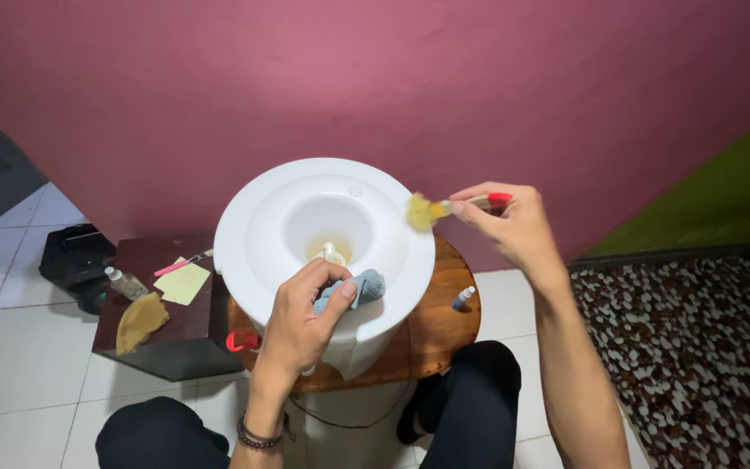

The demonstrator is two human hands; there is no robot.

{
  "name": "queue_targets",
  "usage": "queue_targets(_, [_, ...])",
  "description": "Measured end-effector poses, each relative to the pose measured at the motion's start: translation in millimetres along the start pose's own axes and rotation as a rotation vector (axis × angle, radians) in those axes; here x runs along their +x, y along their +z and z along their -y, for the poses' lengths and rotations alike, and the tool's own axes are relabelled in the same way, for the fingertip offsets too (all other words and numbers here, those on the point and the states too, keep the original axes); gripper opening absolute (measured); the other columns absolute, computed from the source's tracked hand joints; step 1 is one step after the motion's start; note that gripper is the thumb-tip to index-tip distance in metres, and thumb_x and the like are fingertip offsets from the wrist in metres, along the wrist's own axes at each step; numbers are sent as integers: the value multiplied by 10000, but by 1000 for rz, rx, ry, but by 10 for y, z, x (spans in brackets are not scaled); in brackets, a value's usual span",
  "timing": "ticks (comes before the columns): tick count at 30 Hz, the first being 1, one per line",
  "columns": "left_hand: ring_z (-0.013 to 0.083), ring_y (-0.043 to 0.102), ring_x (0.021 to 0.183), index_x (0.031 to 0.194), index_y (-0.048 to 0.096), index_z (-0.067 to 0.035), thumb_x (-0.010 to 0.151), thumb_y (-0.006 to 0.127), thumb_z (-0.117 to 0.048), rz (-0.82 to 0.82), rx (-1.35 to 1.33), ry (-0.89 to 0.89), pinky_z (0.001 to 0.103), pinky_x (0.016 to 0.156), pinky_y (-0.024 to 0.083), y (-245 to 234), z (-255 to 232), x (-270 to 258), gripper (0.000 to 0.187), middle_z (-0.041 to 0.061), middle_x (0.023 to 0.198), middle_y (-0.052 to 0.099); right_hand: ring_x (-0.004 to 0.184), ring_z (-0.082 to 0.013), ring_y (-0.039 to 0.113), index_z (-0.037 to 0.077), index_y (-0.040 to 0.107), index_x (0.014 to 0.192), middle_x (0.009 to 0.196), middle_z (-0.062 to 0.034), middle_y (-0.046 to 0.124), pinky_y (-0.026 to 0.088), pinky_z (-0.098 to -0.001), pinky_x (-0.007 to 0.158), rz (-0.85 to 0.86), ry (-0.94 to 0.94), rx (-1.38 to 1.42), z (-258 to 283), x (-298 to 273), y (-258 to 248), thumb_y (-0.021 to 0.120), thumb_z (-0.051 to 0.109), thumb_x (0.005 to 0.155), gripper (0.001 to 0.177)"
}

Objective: The person cleans the top lid and body of a white water dispenser using a brush and a cloth. They scrub the inside of the lid, spray a cleaning solution, wipe the surface with a cloth, and brush the dispenser's body.

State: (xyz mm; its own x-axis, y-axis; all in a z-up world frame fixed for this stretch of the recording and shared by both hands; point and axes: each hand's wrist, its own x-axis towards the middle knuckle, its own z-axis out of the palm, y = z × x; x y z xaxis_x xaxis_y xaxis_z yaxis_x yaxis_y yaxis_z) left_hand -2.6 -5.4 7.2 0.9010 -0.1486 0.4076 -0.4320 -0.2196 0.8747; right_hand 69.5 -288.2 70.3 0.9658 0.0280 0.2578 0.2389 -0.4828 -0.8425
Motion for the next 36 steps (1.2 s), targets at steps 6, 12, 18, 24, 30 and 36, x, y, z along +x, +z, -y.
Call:
queue_targets(6, [189, 575, 701, 928, 688, -6, 951, 654, -266, -1, 11, -15, 296, 673, 466, 11, 39, -4, 263, 92, 791, 625, 535, -59, 487, 66, 811, 1052, 664, -39, 635, 408, -263, 457, 105, 53, -6, 8, -207, 83, 704, 192, 947, 196])
queue_targets(12, [177, 570, 697, 937, 678, -1, 944, 650, -257, -6, 16, 6, 295, 659, 463, 23, 62, 5, 258, 81, 818, 642, 543, -121, 545, 50, 844, 1016, 647, -115, 688, 433, -297, 504, 207, 84, -186, 173, -238, -64, 733, 218, 928, 220])
queue_targets(18, [181, 554, 671, 927, 687, -3, 940, 658, -258, -7, 45, -32, 300, 640, 444, 29, 42, -1, 257, 84, 766, 617, 788, -81, 710, 36, 800, 1058, 913, -53, 794, 583, -274, 732, 235, -262, -99, -1, -86, 6, 722, 184, 922, 216])
queue_targets(24, [171, 554, 669, 920, 692, -6, 938, 657, -251, -5, 43, -39, 297, 640, 449, 31, 38, 1, 248, 75, 768, 625, 590, -128, 654, 53, 854, 926, 724, -54, 775, 516, -329, 538, 292, -17, -294, 19, -157, -175, 744, 160, 789, 205])
queue_targets(30, [162, 563, 660, 920, 685, -3, 945, 657, -246, -14, 17, -31, 289, 639, 455, 46, 50, 2, 245, 73, 763, 623, 462, -117, 515, 23, 799, 958, 615, -93, 643, 405, -280, 422, 201, 73, -21, 45, -27, -6, 679, 142, 822, 218])
queue_targets(36, [155, 581, 659, 917, 685, -2, 935, 655, -246, -12, 35, -35, 287, 636, 464, 46, 39, 13, 246, 66, 771, 632, 539, -208, 526, 3, 835, 944, 662, -155, 677, 389, -334, 507, 297, 145, -209, 2, -183, -131, 739, 113, 808, 199])
